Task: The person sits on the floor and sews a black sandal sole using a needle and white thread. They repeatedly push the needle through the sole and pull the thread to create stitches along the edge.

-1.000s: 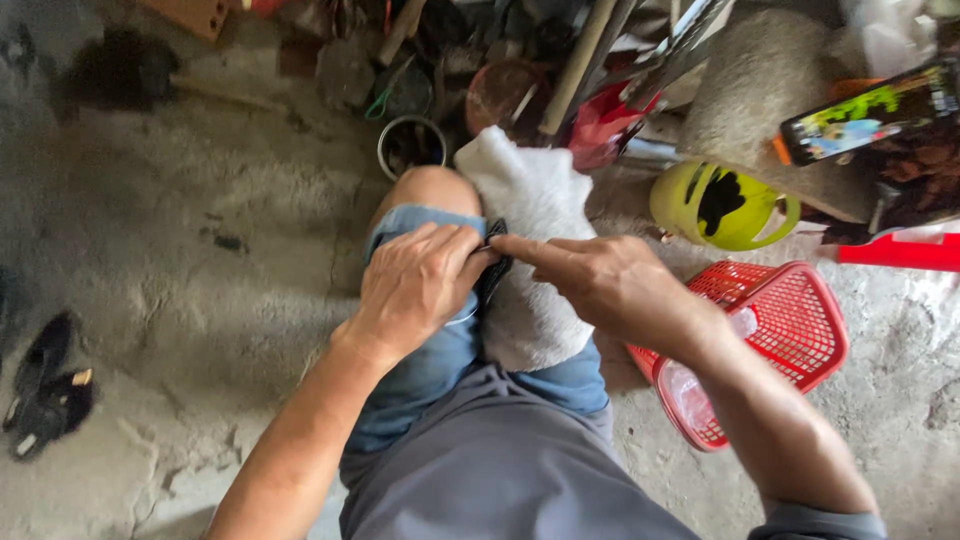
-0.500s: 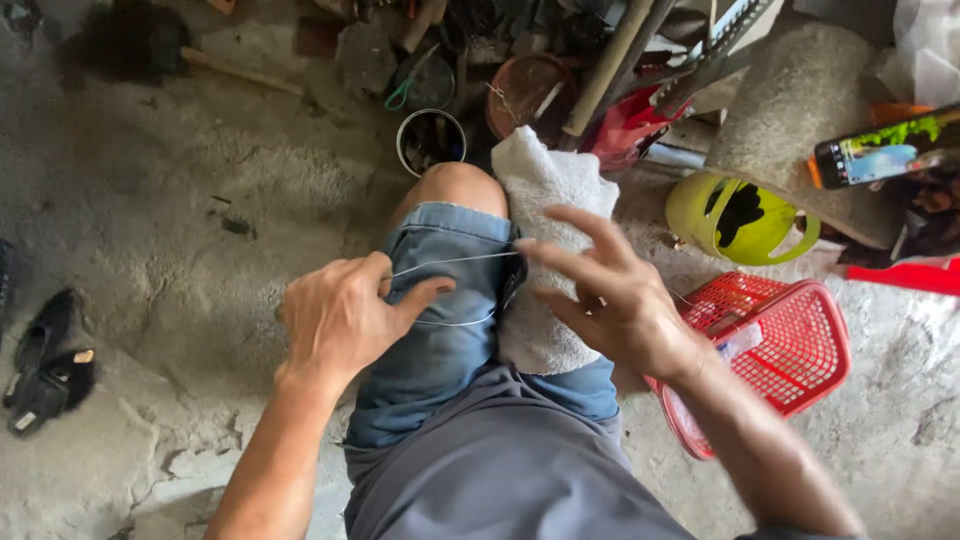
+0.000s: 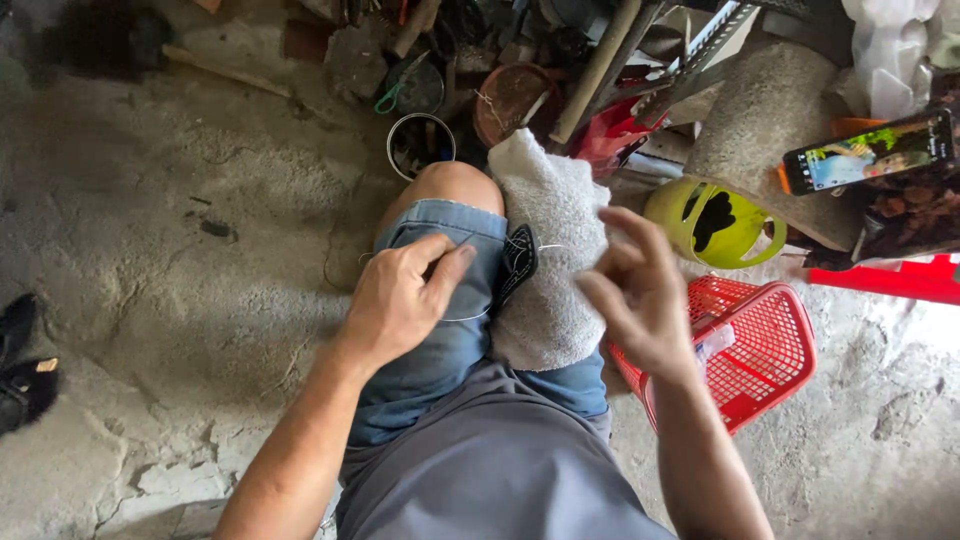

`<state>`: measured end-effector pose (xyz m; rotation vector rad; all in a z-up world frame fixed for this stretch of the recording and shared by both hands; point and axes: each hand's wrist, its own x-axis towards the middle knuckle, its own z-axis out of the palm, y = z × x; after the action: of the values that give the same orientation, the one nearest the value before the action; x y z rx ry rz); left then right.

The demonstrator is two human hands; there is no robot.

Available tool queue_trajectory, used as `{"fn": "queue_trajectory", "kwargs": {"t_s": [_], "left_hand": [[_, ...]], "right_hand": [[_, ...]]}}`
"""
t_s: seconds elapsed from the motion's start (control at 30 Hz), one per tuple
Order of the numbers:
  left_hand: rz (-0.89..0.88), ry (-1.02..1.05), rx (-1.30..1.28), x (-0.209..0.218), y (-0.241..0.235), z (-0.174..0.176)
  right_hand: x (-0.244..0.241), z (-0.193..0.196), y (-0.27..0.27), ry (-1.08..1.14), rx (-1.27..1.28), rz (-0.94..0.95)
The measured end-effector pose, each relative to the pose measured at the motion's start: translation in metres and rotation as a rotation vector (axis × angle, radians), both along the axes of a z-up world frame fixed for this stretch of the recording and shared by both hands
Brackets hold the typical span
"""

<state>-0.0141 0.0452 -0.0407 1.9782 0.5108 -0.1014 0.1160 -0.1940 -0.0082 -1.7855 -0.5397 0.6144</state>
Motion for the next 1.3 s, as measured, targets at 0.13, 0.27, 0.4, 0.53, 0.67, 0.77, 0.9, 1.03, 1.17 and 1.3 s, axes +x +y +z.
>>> {"fn": "queue_trajectory", "kwargs": {"t_s": [0.13, 0.27, 0.4, 0.53, 0.67, 0.77, 0.9, 1.03, 1.17, 1.3], "left_hand": [[0.029, -0.046, 0.064, 0.012, -0.028, 0.006], [-0.027, -0.128, 0.113, 0.024, -0.047, -0.012], [-0.041, -0.155, -0.235, 0.021, -0.048, 0.004], [-0.096, -0.157, -0.325, 0.004, -0.042, 0.016], [-0.009, -0.425, 0.234, -0.016, -0.051, 0.031], [0.011, -0.615, 0.277, -0.025, -0.055, 0.039], [0.007, -0.566, 0.411, -0.019, -0.037, 0.028], [0.020, -0.487, 0.524, -0.010, -0.031, 0.008], [0.053, -0.478, 0.679, 0.011, -0.045, -0.016], [-0.001, -0.402, 0.604, 0.031, -0.055, -0.017]], "right_hand": [[-0.010, -0.001, 0.034, -0.046, -0.072, 0.100], [-0.009, -0.027, 0.029, -0.028, -0.116, 0.053], [-0.012, -0.038, 0.024, -0.019, -0.022, -0.033], [-0.021, -0.034, 0.038, -0.225, -0.183, -0.046], [-0.020, -0.032, 0.045, -0.307, -0.331, -0.065], [-0.023, -0.034, 0.037, -0.226, -0.318, -0.064], [-0.008, -0.041, 0.016, -0.064, -0.172, -0.113], [-0.001, -0.070, -0.026, -0.019, -0.132, -0.217], [0.007, -0.080, -0.065, -0.049, -0.153, -0.507], [0.018, -0.088, -0.088, -0.392, -0.421, -0.371]]}}
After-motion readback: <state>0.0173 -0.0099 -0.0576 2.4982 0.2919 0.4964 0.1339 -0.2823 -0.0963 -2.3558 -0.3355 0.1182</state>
